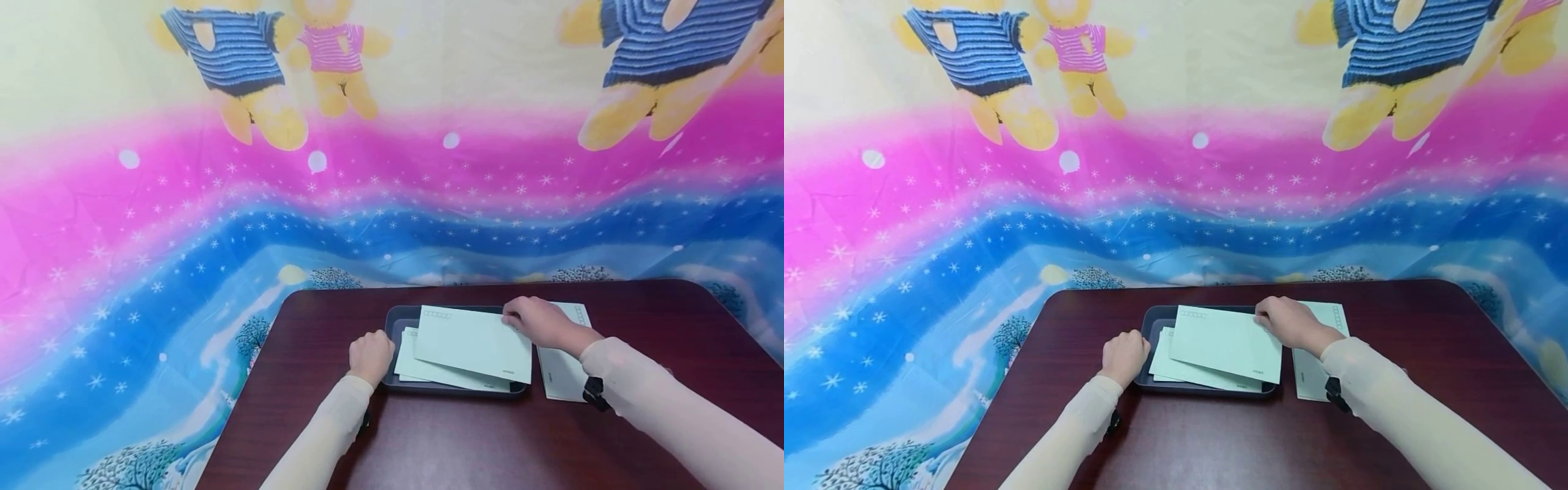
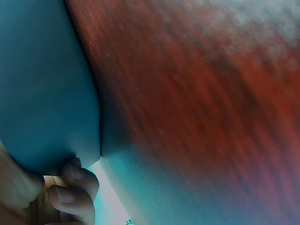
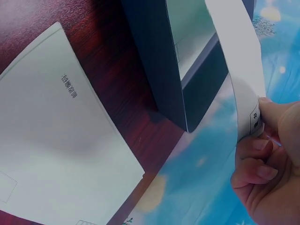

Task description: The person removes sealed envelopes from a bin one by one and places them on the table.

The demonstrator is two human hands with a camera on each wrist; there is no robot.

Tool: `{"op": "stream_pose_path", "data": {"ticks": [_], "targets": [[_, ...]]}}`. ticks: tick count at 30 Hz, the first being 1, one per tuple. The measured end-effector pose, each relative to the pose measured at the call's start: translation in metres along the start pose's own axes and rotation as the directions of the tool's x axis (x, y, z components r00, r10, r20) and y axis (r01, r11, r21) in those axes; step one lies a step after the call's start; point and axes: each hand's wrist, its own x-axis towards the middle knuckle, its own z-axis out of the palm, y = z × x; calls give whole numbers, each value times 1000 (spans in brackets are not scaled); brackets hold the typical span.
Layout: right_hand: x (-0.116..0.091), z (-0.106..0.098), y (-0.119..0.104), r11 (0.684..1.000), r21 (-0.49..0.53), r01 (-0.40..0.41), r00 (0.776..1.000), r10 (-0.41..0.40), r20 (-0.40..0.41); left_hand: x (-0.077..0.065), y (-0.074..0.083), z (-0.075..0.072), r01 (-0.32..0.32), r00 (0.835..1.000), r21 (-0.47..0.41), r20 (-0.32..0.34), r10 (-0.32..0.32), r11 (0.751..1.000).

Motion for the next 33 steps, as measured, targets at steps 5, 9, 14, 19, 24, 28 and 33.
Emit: {"op": "stream_pose_path", "data": {"ticks": [5, 9, 14, 19, 24, 28, 33], "targets": [[-3, -1, 4, 1000, 10, 5, 1000, -5, 2, 0, -1, 1, -3, 1000, -3, -4, 3, 1000], [-5, -4, 8, 1000, 16, 13, 1000, -13, -5, 0, -1, 1, 1, 1000, -6, 8, -1, 1000], [-6, -8, 15, 1000, 23, 4, 1000, -3, -18, -1, -1, 1, 1, 1000, -11, 6, -1, 1000], [-9, -13, 19, 999, 32, -18, 1000, 19, -20, -1, -1, 1, -9, 1000, -16, -12, 9, 1000], [-12, -20, 21, 999, 31, -23, 999, 24, -24, -1, -1, 1, -11, 1000, -14, -20, 11, 1000], [-15, -23, 25, 998, 57, -32, 999, 33, -21, -1, -1, 1, -13, 1000, -16, -19, 13, 1000], [-20, -23, 32, 996, 82, -35, 999, 38, -26, -1, -1, 0, -14, 1000, -27, 10, 14, 1000]]}}
